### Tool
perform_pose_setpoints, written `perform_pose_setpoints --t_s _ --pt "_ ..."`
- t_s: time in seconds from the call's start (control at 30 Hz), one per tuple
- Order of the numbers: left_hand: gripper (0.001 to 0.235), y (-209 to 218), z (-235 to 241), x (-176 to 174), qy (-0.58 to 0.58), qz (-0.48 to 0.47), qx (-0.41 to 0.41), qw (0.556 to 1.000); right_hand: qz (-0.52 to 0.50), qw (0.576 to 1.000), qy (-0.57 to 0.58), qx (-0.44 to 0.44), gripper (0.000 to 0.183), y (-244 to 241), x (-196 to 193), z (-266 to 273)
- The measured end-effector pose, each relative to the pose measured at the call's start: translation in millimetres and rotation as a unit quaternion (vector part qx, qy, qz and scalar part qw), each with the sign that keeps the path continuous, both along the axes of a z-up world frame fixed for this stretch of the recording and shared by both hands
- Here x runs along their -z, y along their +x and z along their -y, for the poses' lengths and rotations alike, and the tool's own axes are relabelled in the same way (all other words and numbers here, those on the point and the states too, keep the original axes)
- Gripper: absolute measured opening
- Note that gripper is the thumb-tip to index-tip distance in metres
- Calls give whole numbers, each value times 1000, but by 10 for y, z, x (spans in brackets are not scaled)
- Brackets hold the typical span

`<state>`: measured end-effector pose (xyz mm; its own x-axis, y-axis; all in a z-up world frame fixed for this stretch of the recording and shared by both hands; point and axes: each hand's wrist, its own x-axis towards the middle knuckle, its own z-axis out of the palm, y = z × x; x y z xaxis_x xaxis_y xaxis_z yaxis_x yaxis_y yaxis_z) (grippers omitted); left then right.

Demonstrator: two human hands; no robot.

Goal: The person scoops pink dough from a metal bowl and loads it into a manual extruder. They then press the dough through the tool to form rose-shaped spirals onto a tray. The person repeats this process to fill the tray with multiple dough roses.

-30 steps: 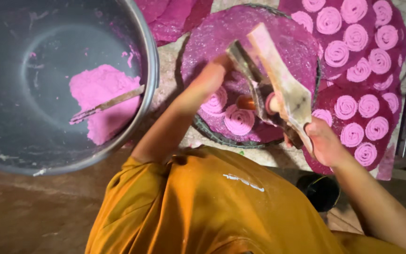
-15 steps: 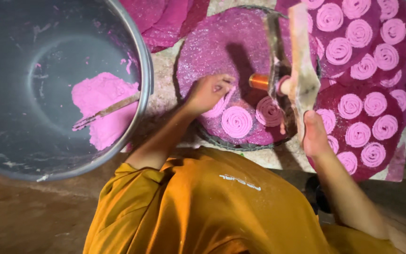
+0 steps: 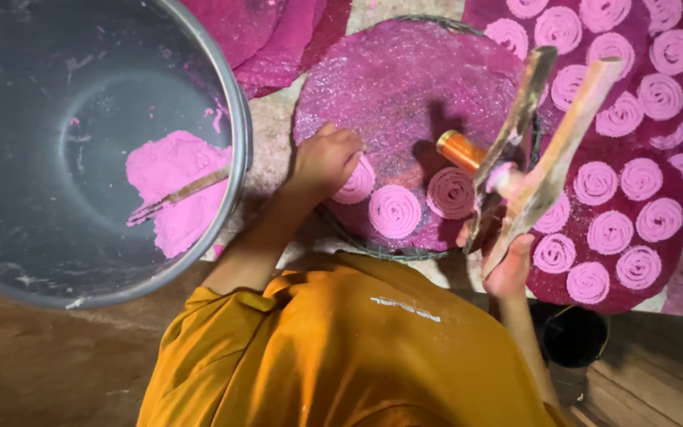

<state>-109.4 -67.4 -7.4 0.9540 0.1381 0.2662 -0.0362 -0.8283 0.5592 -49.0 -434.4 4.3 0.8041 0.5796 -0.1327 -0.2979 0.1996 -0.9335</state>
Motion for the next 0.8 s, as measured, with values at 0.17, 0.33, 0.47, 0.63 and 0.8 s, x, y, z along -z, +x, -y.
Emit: perform_pose_setpoints --t_s 0.17,0.33,0.47,0.63,0.8 --pt "25 -100 25 -74 16 36 0 999 9 1000 -10 23 91 16 83 164" --pt "23 -157 44 -236 -31 79 -51 995 -46 999 16 24 93 66 142 229" --pt "17 -226 8 -251 -34 53 -63 996 -58 998 25 26 95 86 195 273" --pt "16 -284 57 -350 -42 46 -36 997 -56 998 31 27 94 75 167 270" --pt "53 132 49 -639 -498 -8 46 866 -8 996 -54 -75 87 342 2 151"
